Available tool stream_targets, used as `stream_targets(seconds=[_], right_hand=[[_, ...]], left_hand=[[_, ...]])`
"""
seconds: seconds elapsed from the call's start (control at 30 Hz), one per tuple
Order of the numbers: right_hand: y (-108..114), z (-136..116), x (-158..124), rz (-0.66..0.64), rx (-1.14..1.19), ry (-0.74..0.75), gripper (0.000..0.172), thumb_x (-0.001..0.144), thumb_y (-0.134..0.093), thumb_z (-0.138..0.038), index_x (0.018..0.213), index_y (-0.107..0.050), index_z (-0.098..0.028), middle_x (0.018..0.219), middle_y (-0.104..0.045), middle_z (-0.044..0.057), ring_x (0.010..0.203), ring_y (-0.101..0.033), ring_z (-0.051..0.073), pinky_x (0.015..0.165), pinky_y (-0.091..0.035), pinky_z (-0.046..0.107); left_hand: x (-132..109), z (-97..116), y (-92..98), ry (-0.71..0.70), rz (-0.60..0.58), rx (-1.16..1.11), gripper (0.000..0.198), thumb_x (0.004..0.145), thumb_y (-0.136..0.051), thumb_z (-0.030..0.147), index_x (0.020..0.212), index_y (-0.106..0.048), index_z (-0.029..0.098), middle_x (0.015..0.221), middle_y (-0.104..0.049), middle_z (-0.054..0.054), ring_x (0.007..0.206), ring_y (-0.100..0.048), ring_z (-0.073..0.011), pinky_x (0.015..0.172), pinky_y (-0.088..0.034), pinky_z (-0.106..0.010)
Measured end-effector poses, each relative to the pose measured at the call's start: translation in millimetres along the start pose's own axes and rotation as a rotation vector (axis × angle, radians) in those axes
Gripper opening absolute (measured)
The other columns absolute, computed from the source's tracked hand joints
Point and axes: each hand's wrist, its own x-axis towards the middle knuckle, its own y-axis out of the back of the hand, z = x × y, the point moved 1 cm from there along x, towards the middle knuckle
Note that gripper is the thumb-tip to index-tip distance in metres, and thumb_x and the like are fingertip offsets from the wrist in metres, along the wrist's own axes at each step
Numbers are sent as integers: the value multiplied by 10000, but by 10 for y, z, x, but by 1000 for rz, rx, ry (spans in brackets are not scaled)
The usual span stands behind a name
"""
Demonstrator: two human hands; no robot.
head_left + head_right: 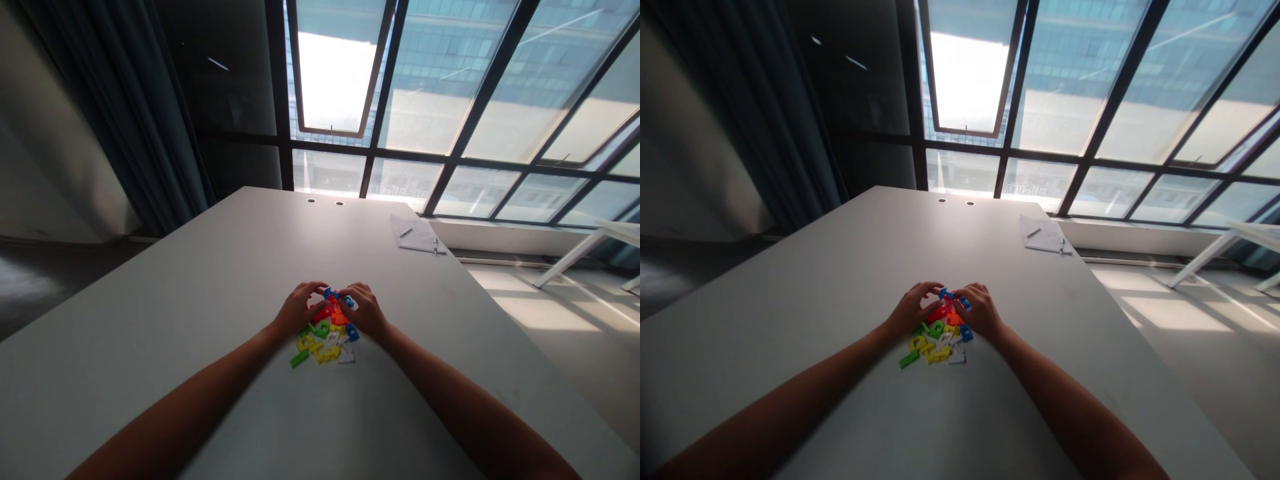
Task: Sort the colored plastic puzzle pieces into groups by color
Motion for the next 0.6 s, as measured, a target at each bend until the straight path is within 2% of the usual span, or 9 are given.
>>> stream_targets(seconds=[0.1, 0.27, 0.6], right_hand=[[0, 6, 3, -12, 3, -13, 76, 939, -645, -264, 977, -699, -228, 908, -745, 55, 918, -656, 220, 892, -474, 375], [1, 5, 5, -23, 3, -27, 105, 954, -610, -263, 975, -705, -223, 894, -745, 60, 898, -647, 223, 878, -474, 381], [-20, 30, -1, -61, -13, -34, 136, 961, -622, -253, 1039, -727, -216, 930, -758, 72, 920, -665, 226, 897, -483, 380]], left_hand=[[0, -5, 0, 7, -10, 0, 440, 933, -649, 437, 1321, -566, 246, 1092, -732, -62, 1017, -638, -230, 828, -560, -360], [5, 1, 0, -22, -9, 34, 274, 938, -648, 393, 1167, -648, 241, 1036, -740, -53, 1039, -630, -232, 880, -543, -374], [-6, -9, 4, -10, 31, -11, 258, 977, -588, 421, 1116, -691, 229, 965, -713, -54, 935, -650, -192, 680, -552, -274]])
